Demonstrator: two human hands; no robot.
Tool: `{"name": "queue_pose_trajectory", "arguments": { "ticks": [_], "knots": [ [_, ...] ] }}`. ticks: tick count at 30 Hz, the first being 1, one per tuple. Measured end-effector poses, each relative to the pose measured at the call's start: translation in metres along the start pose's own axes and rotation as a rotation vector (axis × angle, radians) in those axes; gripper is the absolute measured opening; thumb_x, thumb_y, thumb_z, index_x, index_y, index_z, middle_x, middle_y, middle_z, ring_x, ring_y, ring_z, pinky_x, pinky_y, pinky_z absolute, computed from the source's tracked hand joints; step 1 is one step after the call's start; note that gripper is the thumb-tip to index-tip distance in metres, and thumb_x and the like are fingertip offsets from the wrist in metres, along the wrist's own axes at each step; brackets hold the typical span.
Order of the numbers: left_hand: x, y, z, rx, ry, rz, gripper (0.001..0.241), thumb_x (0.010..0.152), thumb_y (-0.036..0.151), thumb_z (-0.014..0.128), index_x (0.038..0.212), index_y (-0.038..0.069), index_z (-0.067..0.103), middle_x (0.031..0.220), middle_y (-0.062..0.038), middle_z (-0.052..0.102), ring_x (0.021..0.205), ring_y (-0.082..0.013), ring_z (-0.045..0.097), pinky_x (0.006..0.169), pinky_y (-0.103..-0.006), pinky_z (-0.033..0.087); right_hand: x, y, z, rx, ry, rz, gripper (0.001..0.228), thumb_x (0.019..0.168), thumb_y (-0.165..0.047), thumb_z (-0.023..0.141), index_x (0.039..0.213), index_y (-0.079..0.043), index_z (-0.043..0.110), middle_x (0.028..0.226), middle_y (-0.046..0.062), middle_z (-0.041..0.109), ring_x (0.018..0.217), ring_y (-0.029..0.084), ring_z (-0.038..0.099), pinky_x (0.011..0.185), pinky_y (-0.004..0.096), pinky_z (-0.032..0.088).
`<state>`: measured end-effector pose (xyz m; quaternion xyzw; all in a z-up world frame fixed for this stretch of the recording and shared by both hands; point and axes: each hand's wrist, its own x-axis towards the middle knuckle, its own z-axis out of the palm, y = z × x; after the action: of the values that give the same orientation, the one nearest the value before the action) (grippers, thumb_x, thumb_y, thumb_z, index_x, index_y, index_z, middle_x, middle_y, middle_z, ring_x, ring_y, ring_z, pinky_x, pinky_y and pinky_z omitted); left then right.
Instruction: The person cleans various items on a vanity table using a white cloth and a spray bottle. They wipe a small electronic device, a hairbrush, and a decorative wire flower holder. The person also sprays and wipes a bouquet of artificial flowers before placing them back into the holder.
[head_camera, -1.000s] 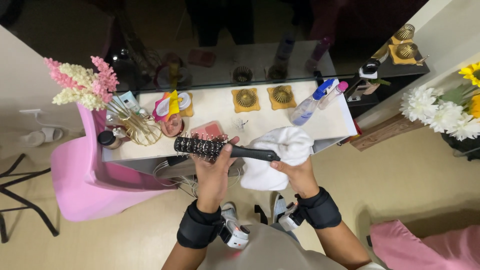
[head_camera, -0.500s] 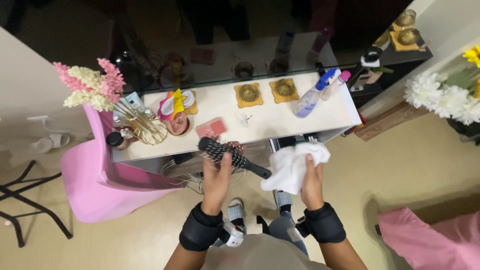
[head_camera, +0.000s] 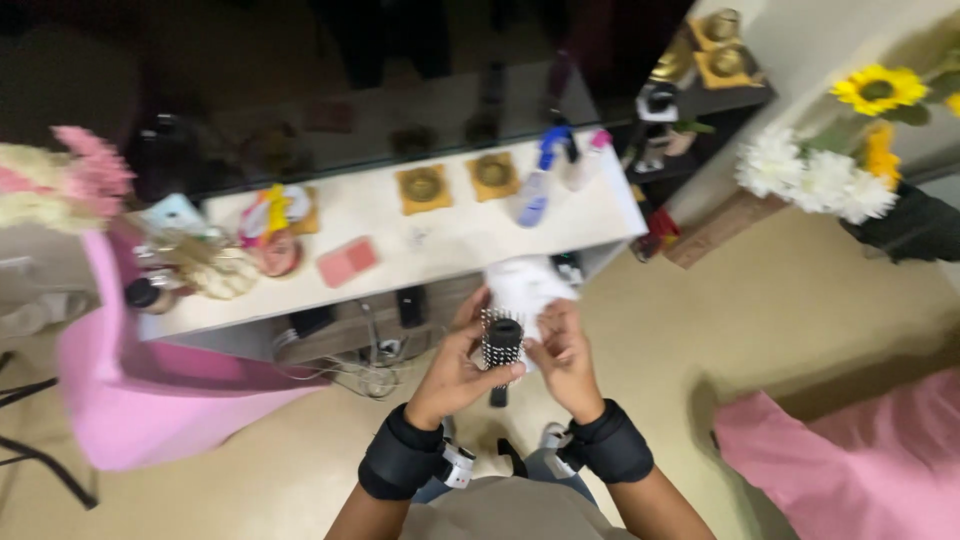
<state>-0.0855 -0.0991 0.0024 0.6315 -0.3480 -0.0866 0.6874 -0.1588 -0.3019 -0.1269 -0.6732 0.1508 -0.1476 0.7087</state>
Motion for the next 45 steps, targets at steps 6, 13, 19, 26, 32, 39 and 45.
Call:
{"name": "queue_pose_trajectory", "arguments": {
  "ticks": [6,13,19,26,32,39,45],
  "knots": [
    [0.017,-0.034,0.109,-0.084,-0.099,-0.262,0.045,0.083,0.015,0.085,0.122,-0.001,0.07,0.121,-0.015,0.066,0.111,-0.0238,0.059,0.095,-0.0373,0.049,-0.017,-0.019,-0.107,-0.048,-0.216,-0.176,0.045,0.098,0.009,0.06,0.142,0.0,0.059,0.13,0.013,0.067,0.117,0.018,0.062,0.102,0.03,0.049],
    [0.031,-0.084,0.217,-0.099,0.319,-0.278,0.03,0.103,0.02,0.063,0.123,-0.001,0.063,0.11,-0.003,0.065,0.096,-0.0107,0.061,0.079,-0.0265,0.053,-0.058,-0.099,-0.175,-0.467,-0.149,-0.185,0.065,0.086,-0.017,0.077,0.143,-0.004,0.047,0.127,0.017,0.056,0.114,0.026,0.057,0.094,0.038,0.047],
    [0.034,-0.087,0.25,-0.165,0.516,-0.335,0.024,0.108,0.017,0.059,0.123,-0.001,0.06,0.106,-0.003,0.064,0.094,-0.0119,0.057,0.08,-0.0273,0.049,-0.063,-0.073,-0.22,-0.541,-0.375,0.145,0.048,0.092,-0.022,0.075,0.134,-0.008,0.056,0.084,0.005,0.063,0.074,0.018,0.061,0.069,0.03,0.051],
    [0.056,-0.096,0.241,-0.067,0.486,-0.252,0.041,0.102,0.009,0.057,0.141,0.003,0.045,0.128,-0.004,0.057,0.101,-0.0109,0.055,0.083,-0.0253,0.048,-0.032,-0.021,-0.267,0.119,-0.501,0.33,0.019,0.104,-0.016,0.062,0.117,-0.003,0.063,0.082,-0.004,0.06,0.071,0.005,0.052,0.064,0.023,0.046],
    [0.057,-0.156,0.192,0.148,0.314,-0.555,0.023,0.102,0.013,0.062,0.123,0.005,0.068,0.103,-0.014,0.067,0.072,-0.0134,0.056,0.058,-0.027,0.045,0.016,0.015,-0.327,0.245,-0.299,0.379,0.017,0.105,-0.019,0.059,0.112,-0.004,0.064,0.076,-0.001,0.057,0.063,0.007,0.048,0.057,0.023,0.041],
    [0.156,-0.136,0.162,0.547,-0.289,-0.459,0.017,0.084,0.021,0.079,0.085,0.004,0.074,0.109,-0.018,0.064,0.096,-0.0345,0.065,0.08,-0.0433,0.051,0.104,0.077,-0.4,0.227,0.166,0.636,0.024,0.103,-0.019,0.05,0.116,-0.003,0.062,0.075,0.004,0.059,0.056,0.013,0.047,0.051,0.027,0.036],
    [0.191,-0.159,0.159,0.629,-0.444,-0.606,0.022,0.082,0.029,0.078,0.082,0.007,0.075,0.104,-0.017,0.065,0.099,-0.0368,0.062,0.085,-0.0455,0.05,0.164,0.134,-0.415,0.197,0.255,0.829,0.029,0.104,-0.023,0.05,0.111,0.001,0.064,0.074,0.007,0.057,0.055,0.016,0.049,0.05,0.031,0.039]
  ]
}}
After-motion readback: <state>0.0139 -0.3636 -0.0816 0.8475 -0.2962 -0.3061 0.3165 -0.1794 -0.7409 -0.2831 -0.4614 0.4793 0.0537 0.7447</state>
